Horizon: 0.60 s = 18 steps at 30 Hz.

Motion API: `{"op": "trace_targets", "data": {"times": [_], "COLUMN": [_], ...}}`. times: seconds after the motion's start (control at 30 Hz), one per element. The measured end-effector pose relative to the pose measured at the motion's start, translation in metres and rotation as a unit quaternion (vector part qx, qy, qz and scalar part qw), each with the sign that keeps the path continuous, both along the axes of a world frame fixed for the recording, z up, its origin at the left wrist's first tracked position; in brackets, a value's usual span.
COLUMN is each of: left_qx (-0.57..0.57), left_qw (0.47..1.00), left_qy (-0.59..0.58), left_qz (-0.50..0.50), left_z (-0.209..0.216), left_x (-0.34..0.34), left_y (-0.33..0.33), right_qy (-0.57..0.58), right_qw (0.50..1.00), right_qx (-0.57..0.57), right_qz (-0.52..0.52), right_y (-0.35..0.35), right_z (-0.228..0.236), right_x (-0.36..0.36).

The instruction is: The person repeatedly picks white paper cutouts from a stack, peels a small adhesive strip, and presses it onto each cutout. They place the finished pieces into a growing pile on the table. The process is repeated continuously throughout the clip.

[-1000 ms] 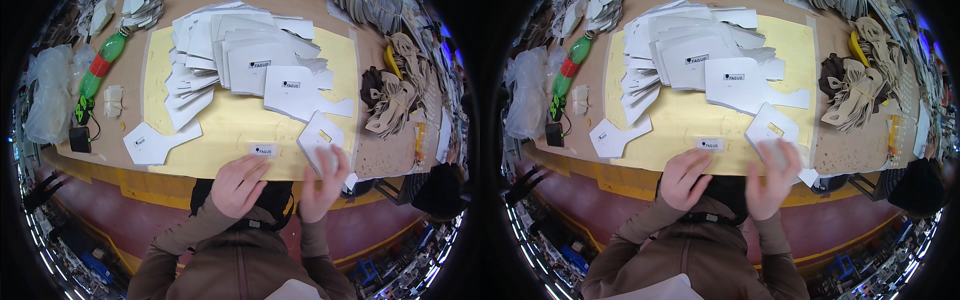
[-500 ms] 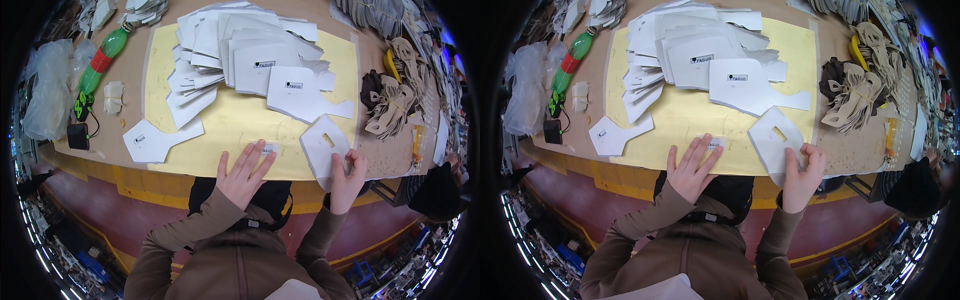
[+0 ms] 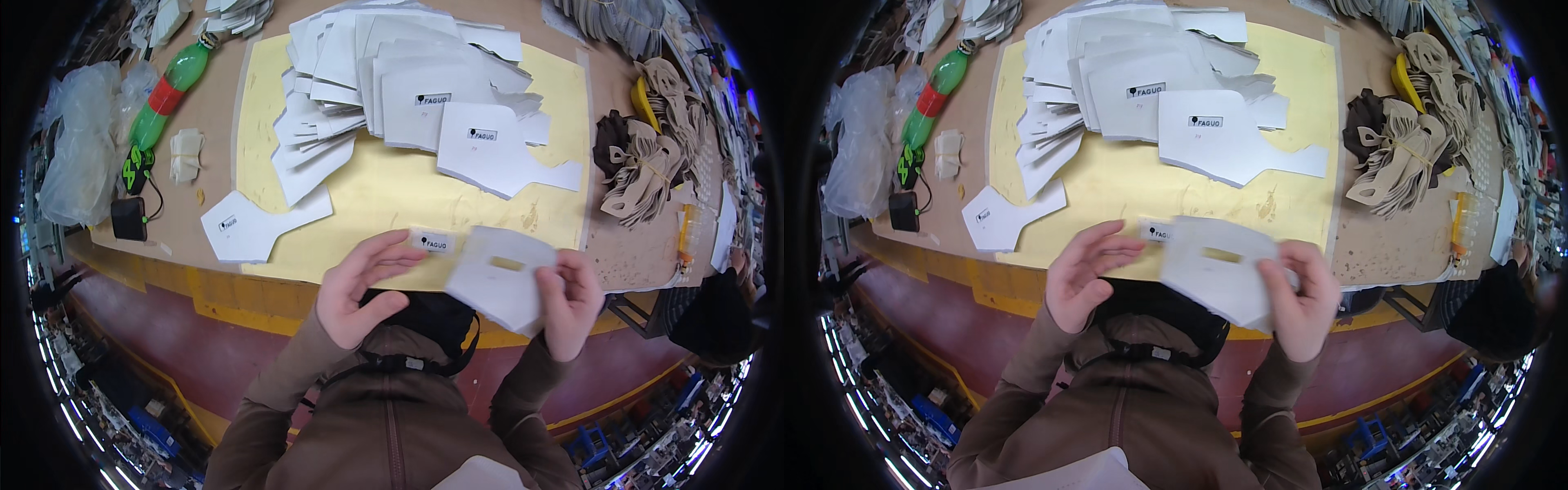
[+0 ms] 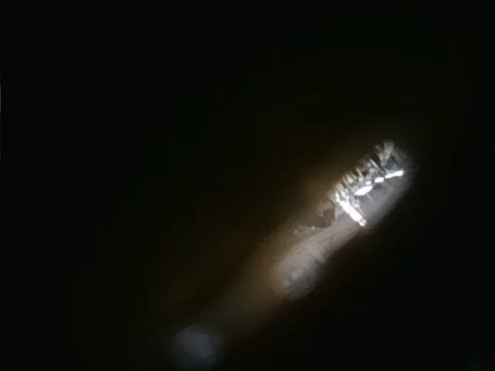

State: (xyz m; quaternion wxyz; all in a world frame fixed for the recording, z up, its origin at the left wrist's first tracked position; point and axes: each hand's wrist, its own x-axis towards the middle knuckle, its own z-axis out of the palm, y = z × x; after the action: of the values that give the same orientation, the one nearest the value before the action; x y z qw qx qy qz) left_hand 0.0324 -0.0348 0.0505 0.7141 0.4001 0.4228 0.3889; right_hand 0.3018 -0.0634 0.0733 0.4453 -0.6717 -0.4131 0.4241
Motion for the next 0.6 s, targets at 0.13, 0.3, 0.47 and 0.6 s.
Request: {"op": "trace_targets", "data": {"times": [0.13,0.3,0.47,0.6], "left_qx": [-0.093,-0.023,-0.001,0.017], "left_qw": [0.991,0.974,0.962,0.96], "left_qy": [0.097,0.225,0.274,0.278], "left_qz": [-0.019,-0.01,-0.011,0.001], "left_z": [-0.008,-0.011,-0.01,-0.012], "left_x": [0.011,0.006,0.008,0.013], "left_y": [0.011,0.019,0.019,0.022], "right_qy": [-0.056,-0.134,-0.207,-0.218], "right_qw": [0.988,0.976,0.956,0.959], "right_qx": [-0.035,-0.015,0.057,0.068], "right_qz": [0.141,0.17,0.198,0.165], "right_y": [0.026,0.032,0.027,0.02], "right_z": [-0.009,-0.015,-0.022,-0.025], "right_x": [-0.024,-0.041,-0.042,-0.043]}}
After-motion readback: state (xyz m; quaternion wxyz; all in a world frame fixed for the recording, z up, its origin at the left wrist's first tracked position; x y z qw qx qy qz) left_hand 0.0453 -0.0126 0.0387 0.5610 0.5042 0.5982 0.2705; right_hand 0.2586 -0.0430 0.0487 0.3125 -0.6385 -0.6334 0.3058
